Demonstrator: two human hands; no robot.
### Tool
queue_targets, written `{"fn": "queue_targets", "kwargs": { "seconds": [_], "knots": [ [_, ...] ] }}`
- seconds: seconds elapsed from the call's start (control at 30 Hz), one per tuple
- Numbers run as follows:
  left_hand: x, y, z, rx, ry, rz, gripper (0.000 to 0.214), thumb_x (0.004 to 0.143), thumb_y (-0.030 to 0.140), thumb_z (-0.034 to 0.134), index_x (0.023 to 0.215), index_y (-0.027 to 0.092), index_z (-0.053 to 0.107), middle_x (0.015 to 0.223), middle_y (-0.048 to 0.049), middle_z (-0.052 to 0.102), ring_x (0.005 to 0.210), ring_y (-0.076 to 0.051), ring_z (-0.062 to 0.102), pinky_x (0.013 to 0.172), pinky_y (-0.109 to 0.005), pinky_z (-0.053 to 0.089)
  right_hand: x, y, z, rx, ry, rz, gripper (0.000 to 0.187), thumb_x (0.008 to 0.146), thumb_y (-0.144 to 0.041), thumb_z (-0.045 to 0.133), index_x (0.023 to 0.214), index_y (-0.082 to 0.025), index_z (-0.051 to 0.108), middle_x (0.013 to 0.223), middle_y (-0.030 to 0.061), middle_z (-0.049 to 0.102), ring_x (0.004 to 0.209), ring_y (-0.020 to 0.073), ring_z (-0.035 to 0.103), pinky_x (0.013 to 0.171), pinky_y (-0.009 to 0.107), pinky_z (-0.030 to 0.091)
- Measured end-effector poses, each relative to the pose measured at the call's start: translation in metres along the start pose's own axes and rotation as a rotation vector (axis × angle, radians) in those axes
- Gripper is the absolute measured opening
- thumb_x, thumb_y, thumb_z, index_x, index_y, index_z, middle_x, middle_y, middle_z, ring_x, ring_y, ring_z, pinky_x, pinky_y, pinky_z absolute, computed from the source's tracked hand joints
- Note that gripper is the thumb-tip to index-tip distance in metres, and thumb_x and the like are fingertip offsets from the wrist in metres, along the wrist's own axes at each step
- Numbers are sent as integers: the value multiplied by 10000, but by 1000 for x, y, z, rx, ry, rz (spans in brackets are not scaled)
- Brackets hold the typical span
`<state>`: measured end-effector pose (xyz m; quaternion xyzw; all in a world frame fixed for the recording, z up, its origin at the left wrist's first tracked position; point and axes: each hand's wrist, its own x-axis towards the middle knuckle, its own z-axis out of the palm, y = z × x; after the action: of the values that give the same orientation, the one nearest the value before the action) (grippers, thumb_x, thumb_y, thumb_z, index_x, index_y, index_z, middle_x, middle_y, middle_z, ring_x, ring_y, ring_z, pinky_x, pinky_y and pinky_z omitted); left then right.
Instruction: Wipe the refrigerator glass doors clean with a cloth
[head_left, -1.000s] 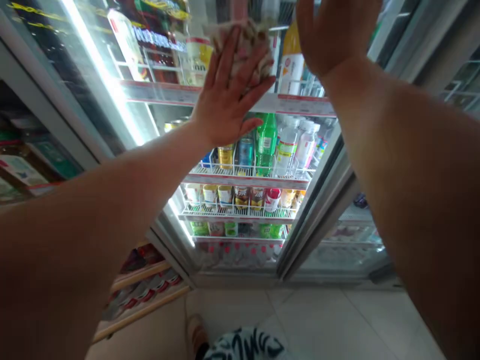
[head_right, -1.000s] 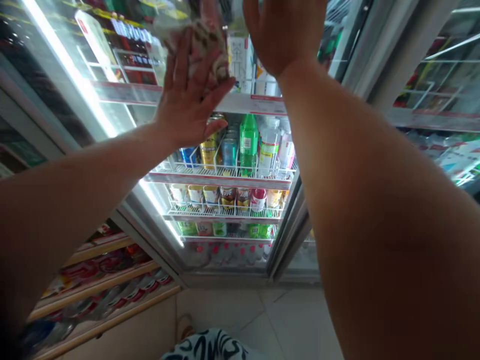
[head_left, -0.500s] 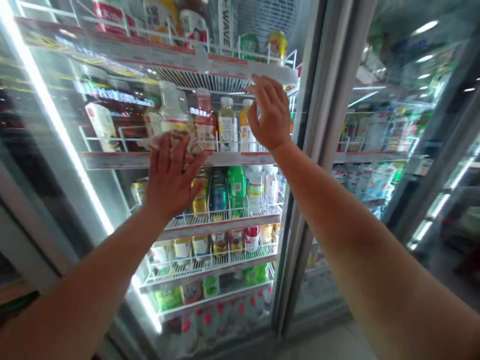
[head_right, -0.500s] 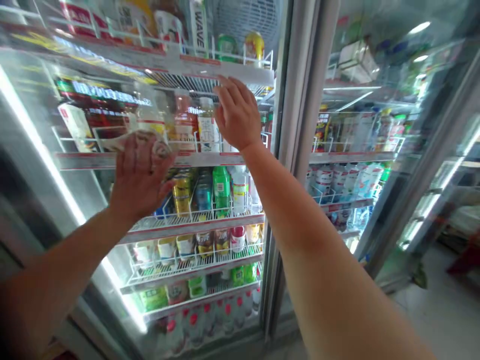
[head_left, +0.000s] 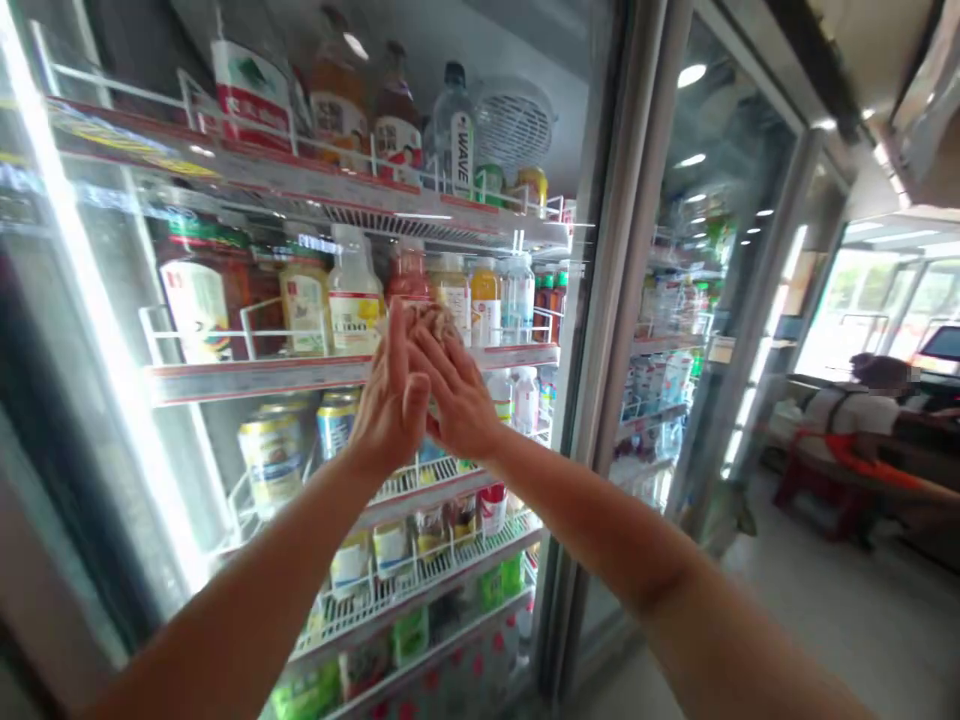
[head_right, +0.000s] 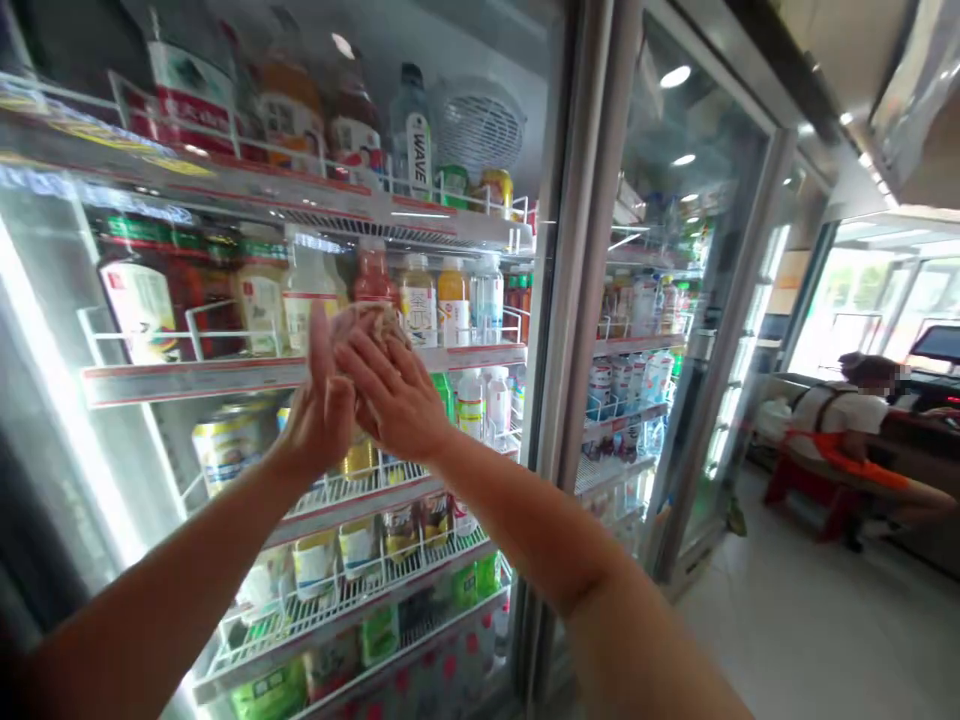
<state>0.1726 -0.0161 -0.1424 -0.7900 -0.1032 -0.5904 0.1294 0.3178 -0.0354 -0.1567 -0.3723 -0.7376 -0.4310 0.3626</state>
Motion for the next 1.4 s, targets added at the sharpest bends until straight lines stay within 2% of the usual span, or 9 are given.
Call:
{"fn": "queue_targets", "kwargs": {
  "seconds": [0.1,0.3,0.5,0.63,0.73,0.8,1.07,1.27,1.4],
  "knots": [
    [-10,-10,-32,84,77,113,641,1151,474,313,1724,307,76,1690,-101,358,1555,-278,356,1285,-502,321,8,-8,14,-48,56,94,534,1050,-304,504,1569,-177,495,1679,52,404,1605,254,274,1365,444,264],
    [-33,-45,-82,557,55,109,746,1047,351,575,1707,342,228,1746,-75,175,1606,-401,124,1270,-723,57,-14,-17,24,-63,180,178,432,1050,-211,471,1447,-252,635,1597,-10,524,1543,226,392,1326,415,360],
    [-53,-45,-76,573,-24,84,824,1042,319,623,1719,326,153,1728,-108,173,1598,-413,74,1270,-744,57,-106,-47,46,2,218,160,506,1030,-214,487,1532,-182,545,1528,108,590,1555,289,391,1244,534,470],
    [-57,-42,-75,561,-29,50,800,1073,295,597,1717,346,125,1724,-98,183,1592,-406,85,1270,-756,70,-61,-6,40,19,292,195,569,1070,-197,458,1632,-270,405,1635,73,468,1607,283,280,1283,586,399],
    [-58,-41,-76,581,-15,41,825,1074,294,614,1715,352,97,1719,-92,204,1599,-375,80,1283,-735,77,-12,31,27,63,491,381,531,1090,-208,406,1612,-299,442,1649,57,444,1580,273,346,1282,597,396],
    [-60,-40,-75,597,-2,34,836,1079,288,612,1714,355,72,1715,-84,215,1605,-344,70,1299,-708,69,-12,35,25,67,522,444,501,1091,-230,417,1582,-296,490,1635,60,463,1564,283,377,1275,618,396],
    [-68,-35,-73,587,-8,-17,864,1084,239,602,1708,365,18,1716,-56,199,1600,-333,94,1319,-672,61,-137,-28,55,-3,462,439,606,1062,-200,451,1642,-356,370,1617,96,487,1539,319,419,1167,655,510],
    [-69,-35,-73,620,2,-20,870,1075,247,608,1712,346,25,1715,-52,207,1606,-308,81,1333,-627,45,-70,22,41,4,514,529,534,1072,-244,409,1604,-263,449,1639,122,443,1568,332,357,1244,696,377],
    [-69,-34,-72,614,-5,-28,835,1082,255,592,1713,343,52,1717,-44,202,1607,-310,74,1331,-637,49,-75,-7,50,20,423,400,585,1057,-212,413,1638,-279,390,1633,110,460,1565,308,372,1241,642,414]
  ]
}}
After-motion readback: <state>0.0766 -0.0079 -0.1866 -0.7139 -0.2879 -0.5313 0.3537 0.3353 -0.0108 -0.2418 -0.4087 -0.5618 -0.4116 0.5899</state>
